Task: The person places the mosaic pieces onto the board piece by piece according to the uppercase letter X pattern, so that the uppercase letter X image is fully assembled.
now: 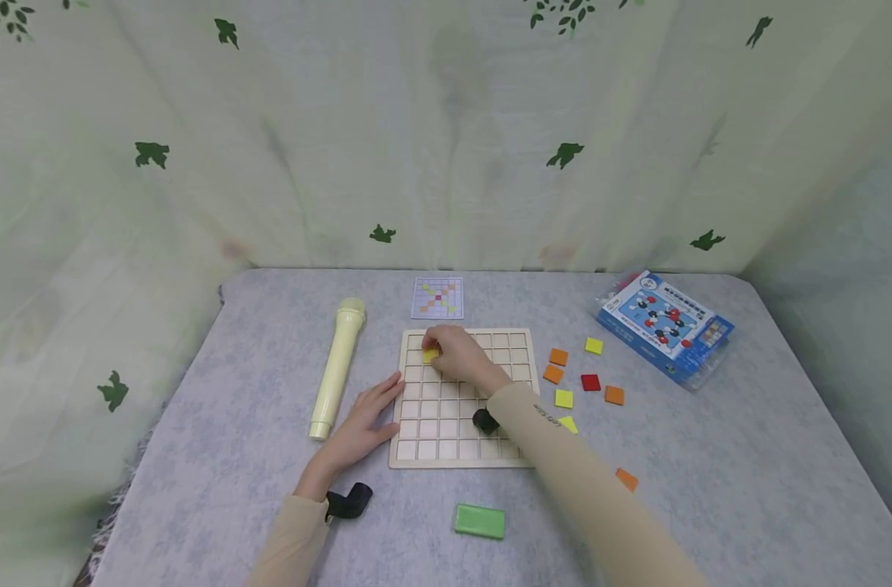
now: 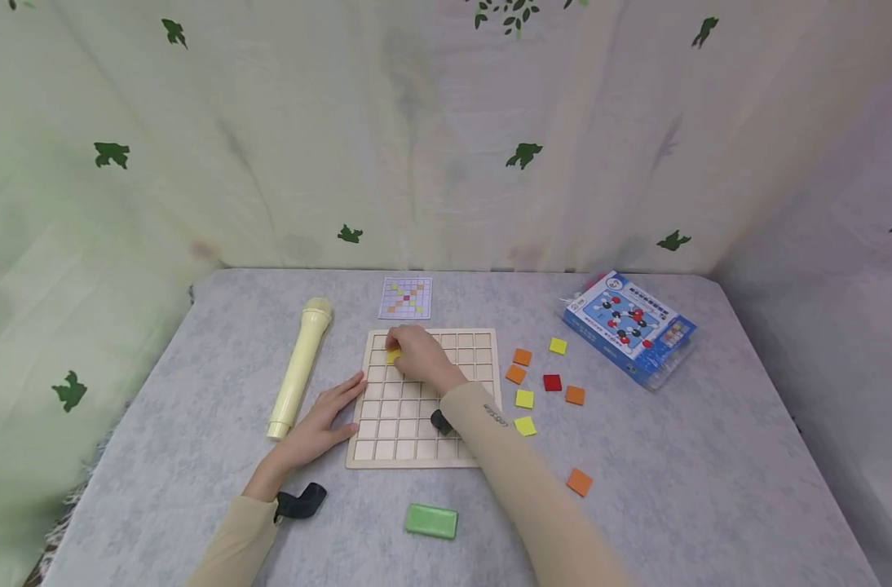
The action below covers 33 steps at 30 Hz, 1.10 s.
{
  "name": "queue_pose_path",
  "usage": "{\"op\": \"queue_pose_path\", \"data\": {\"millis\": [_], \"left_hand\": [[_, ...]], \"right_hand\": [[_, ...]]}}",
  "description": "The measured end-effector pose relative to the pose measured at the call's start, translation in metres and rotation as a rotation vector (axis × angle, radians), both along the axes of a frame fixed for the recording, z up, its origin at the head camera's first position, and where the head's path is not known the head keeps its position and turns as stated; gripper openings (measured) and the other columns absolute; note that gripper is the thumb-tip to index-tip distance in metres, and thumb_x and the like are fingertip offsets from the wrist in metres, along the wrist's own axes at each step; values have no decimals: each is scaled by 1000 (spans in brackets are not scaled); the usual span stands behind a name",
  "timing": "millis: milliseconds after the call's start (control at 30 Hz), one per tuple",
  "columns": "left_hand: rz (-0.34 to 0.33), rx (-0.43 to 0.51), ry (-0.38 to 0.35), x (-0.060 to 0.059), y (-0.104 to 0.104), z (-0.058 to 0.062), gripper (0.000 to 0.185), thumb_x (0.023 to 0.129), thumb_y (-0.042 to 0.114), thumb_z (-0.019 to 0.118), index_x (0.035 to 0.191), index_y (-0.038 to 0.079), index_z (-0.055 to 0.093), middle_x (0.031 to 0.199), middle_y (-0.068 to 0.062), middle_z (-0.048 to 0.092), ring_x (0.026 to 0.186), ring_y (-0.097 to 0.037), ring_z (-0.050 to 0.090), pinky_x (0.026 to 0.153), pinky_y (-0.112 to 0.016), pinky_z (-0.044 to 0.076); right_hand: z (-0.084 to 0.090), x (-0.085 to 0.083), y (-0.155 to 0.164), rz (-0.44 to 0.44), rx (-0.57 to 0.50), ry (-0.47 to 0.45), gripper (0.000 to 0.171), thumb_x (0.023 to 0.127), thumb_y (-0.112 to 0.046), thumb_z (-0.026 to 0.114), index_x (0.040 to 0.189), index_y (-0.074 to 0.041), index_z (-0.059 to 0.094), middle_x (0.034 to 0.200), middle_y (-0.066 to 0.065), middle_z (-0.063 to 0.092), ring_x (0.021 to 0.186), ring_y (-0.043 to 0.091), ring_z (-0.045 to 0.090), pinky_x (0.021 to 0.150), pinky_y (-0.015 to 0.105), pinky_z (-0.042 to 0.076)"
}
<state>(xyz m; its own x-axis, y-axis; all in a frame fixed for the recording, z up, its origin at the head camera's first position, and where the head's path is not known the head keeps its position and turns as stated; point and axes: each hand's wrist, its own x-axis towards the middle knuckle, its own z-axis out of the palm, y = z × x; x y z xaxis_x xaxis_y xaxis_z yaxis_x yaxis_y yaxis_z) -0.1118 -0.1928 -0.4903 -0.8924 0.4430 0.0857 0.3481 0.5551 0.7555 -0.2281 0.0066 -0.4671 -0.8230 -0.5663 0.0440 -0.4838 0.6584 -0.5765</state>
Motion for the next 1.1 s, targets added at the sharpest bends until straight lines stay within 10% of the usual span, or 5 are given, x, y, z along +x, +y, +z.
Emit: {"op": "queue_pose_path", "data": {"millis": [467,767,1100], "left_hand": [[16,-24,-12,-1,3,-1,62,80,-1,61,136,-3,34,146,-15,22,130,-34,18,100,-51,16],[27,-5,-19,2,2,2,62,80,-3,60,136,-4,34,146,-16,21,130,-35,18,99,-52,15],[16,-11,-22,1,3,2,61,82,0,60,137,-4,33,146,-15,21,130,-34,17,99,-52,15]], "right_hand": [[13,9,95,-147,-253,-149,24,82,-4,61,106,-1,61,103,10,61,92,20,55,78,32,46],[2,20,186,-339,-96,-219,25,80,-5,63,105,-6,62,105,9,57,94,26,50,83,41,42],[-7,24,199,-338,-28,-148,22,78,-5,67,100,-7,63,102,8,56,90,25,48,82,40,41]]}}
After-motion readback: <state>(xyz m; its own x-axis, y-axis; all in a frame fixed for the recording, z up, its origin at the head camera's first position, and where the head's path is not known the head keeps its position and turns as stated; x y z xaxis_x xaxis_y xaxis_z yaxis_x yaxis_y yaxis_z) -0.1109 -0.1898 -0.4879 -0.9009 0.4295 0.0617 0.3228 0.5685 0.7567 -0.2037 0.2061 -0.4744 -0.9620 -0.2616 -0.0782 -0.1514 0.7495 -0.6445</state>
